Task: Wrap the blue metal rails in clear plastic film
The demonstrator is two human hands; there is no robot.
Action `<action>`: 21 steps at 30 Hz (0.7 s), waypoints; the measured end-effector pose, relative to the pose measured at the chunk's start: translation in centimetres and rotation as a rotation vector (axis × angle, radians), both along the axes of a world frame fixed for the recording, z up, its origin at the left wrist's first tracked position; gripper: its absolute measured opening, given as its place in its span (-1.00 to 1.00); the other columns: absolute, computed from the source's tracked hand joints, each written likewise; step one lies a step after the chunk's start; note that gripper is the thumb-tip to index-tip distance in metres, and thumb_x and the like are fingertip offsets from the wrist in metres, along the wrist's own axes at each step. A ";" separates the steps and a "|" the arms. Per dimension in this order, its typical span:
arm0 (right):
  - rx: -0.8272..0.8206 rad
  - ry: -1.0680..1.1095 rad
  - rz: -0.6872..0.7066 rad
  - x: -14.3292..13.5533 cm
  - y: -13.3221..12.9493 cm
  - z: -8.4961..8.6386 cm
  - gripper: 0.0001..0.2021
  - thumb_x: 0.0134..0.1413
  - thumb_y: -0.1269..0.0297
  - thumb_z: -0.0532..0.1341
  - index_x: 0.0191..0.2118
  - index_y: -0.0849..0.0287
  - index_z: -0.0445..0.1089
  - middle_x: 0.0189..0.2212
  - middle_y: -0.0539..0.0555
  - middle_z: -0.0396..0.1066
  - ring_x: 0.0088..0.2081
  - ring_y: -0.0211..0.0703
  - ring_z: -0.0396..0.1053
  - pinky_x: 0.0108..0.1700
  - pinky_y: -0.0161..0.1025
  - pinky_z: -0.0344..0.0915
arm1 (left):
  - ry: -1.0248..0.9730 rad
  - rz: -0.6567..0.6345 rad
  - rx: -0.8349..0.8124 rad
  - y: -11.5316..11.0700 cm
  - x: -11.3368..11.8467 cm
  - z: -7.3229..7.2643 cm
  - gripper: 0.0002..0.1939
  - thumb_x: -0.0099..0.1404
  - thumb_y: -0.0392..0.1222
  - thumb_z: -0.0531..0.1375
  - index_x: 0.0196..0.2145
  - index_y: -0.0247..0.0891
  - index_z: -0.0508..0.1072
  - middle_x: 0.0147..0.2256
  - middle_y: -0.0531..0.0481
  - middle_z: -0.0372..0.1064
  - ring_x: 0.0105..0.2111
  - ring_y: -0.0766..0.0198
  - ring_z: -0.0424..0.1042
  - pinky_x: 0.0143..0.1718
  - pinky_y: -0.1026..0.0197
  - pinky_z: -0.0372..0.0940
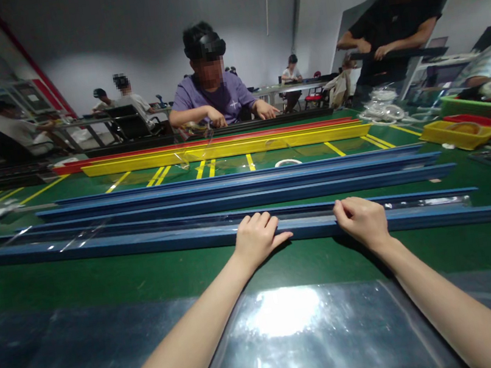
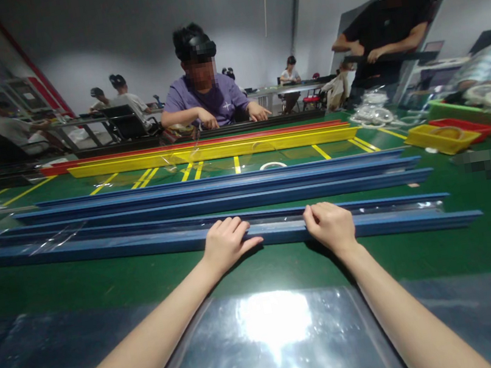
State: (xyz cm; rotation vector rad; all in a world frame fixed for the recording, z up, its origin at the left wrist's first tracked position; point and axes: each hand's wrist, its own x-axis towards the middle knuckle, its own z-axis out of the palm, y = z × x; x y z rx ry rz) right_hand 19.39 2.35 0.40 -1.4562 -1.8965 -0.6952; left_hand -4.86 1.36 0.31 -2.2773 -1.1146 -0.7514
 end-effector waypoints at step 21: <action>-0.056 0.018 -0.100 2.3 -0.4 0.2 -0.61 0.02 0.24 -0.05 -0.75 0.19 0.21 -0.70 0.03 0.30 -0.60 -0.31 0.19 -0.56 -0.35 -0.08 | -0.050 0.089 -0.014 0.1 0.2 -0.1 -0.46 0.18 0.22 -0.08 -0.63 -0.28 0.32 -0.61 -0.02 0.27 -0.53 0.29 0.27 -0.53 0.24 -0.03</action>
